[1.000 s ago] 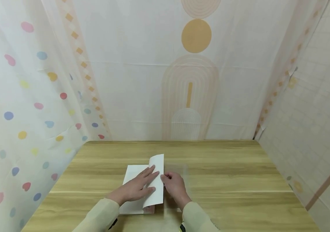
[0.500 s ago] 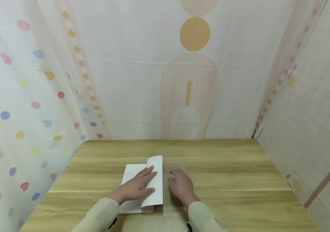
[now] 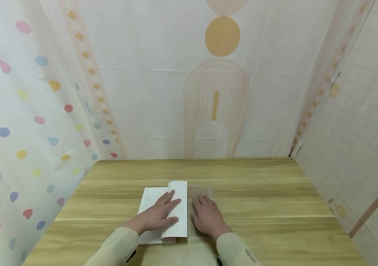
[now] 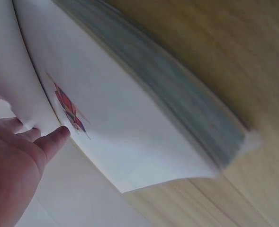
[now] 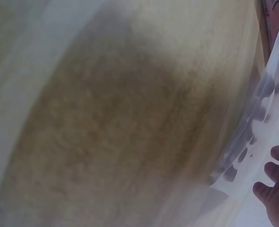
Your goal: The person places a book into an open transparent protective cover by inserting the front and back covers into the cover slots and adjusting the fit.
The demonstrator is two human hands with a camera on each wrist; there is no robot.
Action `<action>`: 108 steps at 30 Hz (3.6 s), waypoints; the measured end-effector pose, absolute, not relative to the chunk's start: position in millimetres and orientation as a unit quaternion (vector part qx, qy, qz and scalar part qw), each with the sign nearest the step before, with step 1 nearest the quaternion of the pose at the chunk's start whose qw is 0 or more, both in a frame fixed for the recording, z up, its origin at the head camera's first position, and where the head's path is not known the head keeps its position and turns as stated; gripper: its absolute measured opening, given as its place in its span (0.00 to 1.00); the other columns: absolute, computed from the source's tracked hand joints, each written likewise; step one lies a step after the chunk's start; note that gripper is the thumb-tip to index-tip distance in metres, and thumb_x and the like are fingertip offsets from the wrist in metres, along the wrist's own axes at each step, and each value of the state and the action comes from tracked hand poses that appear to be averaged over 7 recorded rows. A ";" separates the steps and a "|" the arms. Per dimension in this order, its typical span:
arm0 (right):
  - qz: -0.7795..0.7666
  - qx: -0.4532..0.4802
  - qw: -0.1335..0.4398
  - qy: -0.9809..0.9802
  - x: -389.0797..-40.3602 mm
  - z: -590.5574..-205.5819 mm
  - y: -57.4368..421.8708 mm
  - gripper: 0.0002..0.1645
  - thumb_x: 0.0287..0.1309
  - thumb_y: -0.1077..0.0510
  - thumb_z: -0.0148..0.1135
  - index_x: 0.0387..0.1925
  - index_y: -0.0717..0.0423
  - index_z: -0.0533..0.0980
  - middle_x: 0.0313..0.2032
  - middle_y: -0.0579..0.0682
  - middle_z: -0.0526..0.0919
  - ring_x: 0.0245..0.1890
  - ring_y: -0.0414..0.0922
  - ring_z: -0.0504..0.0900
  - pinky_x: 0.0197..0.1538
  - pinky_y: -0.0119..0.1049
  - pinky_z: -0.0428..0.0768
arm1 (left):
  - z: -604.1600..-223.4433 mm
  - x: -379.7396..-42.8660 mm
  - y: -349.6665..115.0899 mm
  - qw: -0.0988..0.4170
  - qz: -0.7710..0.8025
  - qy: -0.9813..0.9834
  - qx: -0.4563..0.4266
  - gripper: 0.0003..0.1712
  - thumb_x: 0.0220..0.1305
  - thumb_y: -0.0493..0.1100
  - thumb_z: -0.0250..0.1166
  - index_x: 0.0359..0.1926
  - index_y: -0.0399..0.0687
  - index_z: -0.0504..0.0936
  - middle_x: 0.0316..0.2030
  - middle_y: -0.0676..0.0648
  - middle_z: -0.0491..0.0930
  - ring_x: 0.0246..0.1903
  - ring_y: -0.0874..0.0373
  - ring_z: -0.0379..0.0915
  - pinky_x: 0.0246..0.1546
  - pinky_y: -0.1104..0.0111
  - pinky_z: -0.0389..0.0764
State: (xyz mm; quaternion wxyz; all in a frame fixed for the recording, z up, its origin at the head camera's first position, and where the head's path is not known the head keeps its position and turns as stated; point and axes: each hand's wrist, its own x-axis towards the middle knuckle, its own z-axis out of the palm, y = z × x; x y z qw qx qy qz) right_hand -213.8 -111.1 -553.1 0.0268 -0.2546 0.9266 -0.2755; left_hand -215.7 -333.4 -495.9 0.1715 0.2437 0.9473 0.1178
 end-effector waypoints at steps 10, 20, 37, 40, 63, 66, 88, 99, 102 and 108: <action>-0.264 -0.254 0.031 0.930 -212.2 -557.5 -111.8 0.32 0.66 0.50 0.52 0.64 0.65 0.66 0.66 0.68 0.65 0.65 0.63 0.60 0.65 0.60 0.64 | -492.9 -215.4 -325.9 0.179 0.091 0.947 0.249 0.38 0.63 0.58 0.56 0.69 0.44 0.64 0.73 0.34 0.46 0.70 0.37 0.39 0.65 0.44 0.61; -0.275 -0.247 0.049 0.928 -211.3 -558.3 -111.8 0.31 0.66 0.51 0.51 0.64 0.65 0.67 0.66 0.67 0.66 0.64 0.62 0.61 0.65 0.58 0.64 | -492.2 -216.1 -315.5 0.169 0.023 0.954 0.248 0.37 0.61 0.60 0.57 0.67 0.46 0.68 0.72 0.34 0.52 0.69 0.37 0.45 0.63 0.46 0.66; -0.265 -0.247 0.043 0.931 -212.0 -561.7 -111.0 0.30 0.65 0.51 0.52 0.62 0.64 0.69 0.64 0.67 0.68 0.63 0.62 0.63 0.63 0.58 0.66 | -486.1 -213.1 -295.8 0.181 -0.043 0.960 0.207 0.36 0.56 0.59 0.60 0.64 0.50 0.72 0.72 0.38 0.56 0.69 0.40 0.46 0.61 0.44 0.68; -0.267 -0.247 0.042 0.930 -212.2 -561.5 -111.2 0.30 0.65 0.51 0.52 0.62 0.64 0.69 0.64 0.68 0.68 0.63 0.62 0.63 0.63 0.59 0.66 | -486.0 -212.6 -293.6 0.183 -0.049 0.960 0.206 0.36 0.55 0.59 0.60 0.64 0.50 0.73 0.72 0.38 0.56 0.69 0.40 0.45 0.61 0.44 0.68; -0.280 -0.250 0.044 0.926 -211.1 -561.4 -109.5 0.28 0.66 0.52 0.51 0.62 0.64 0.69 0.64 0.68 0.69 0.63 0.63 0.63 0.63 0.61 0.66 | -492.3 -216.4 -286.4 0.190 -0.065 0.956 0.214 0.37 0.59 0.63 0.57 0.66 0.54 0.70 0.73 0.41 0.54 0.71 0.43 0.42 0.64 0.49 0.66; -0.279 -0.252 0.043 0.926 -210.9 -561.8 -109.3 0.28 0.66 0.53 0.51 0.62 0.64 0.69 0.63 0.68 0.69 0.63 0.63 0.63 0.62 0.61 0.66 | -492.0 -216.0 -285.6 0.185 -0.067 0.957 0.215 0.37 0.58 0.63 0.58 0.66 0.53 0.71 0.72 0.41 0.55 0.70 0.43 0.43 0.63 0.48 0.67; -0.254 -0.257 0.057 0.931 -209.4 -563.0 -110.1 0.29 0.67 0.47 0.48 0.64 0.58 0.69 0.65 0.67 0.66 0.64 0.64 0.60 0.63 0.62 0.64 | -500.3 -212.3 -279.3 0.151 -0.051 0.963 0.217 0.37 0.64 0.65 0.51 0.67 0.51 0.69 0.73 0.38 0.53 0.70 0.41 0.40 0.63 0.45 0.65; -0.246 -0.256 0.085 0.931 -207.0 -559.4 -107.6 0.30 0.69 0.46 0.45 0.67 0.56 0.66 0.68 0.65 0.63 0.67 0.62 0.57 0.64 0.62 0.62 | -495.3 -213.5 -300.9 0.148 0.097 0.957 0.229 0.30 0.69 0.51 0.53 0.67 0.41 0.67 0.73 0.33 0.49 0.71 0.41 0.40 0.66 0.45 0.61; -0.242 -0.255 0.087 0.932 -206.4 -560.3 -108.1 0.30 0.69 0.46 0.45 0.67 0.56 0.66 0.68 0.64 0.63 0.67 0.61 0.57 0.65 0.62 0.62 | -494.7 -211.4 -310.7 0.155 0.137 0.954 0.216 0.34 0.68 0.53 0.54 0.69 0.41 0.63 0.73 0.33 0.46 0.70 0.40 0.40 0.65 0.43 0.60; -0.242 -0.256 0.082 0.932 -206.7 -563.7 -108.7 0.31 0.70 0.46 0.44 0.67 0.57 0.66 0.68 0.64 0.62 0.67 0.62 0.57 0.65 0.62 0.62 | -494.0 -209.5 -319.0 0.176 0.156 0.948 0.216 0.37 0.69 0.55 0.52 0.71 0.41 0.58 0.74 0.33 0.43 0.68 0.39 0.48 0.62 0.43 0.65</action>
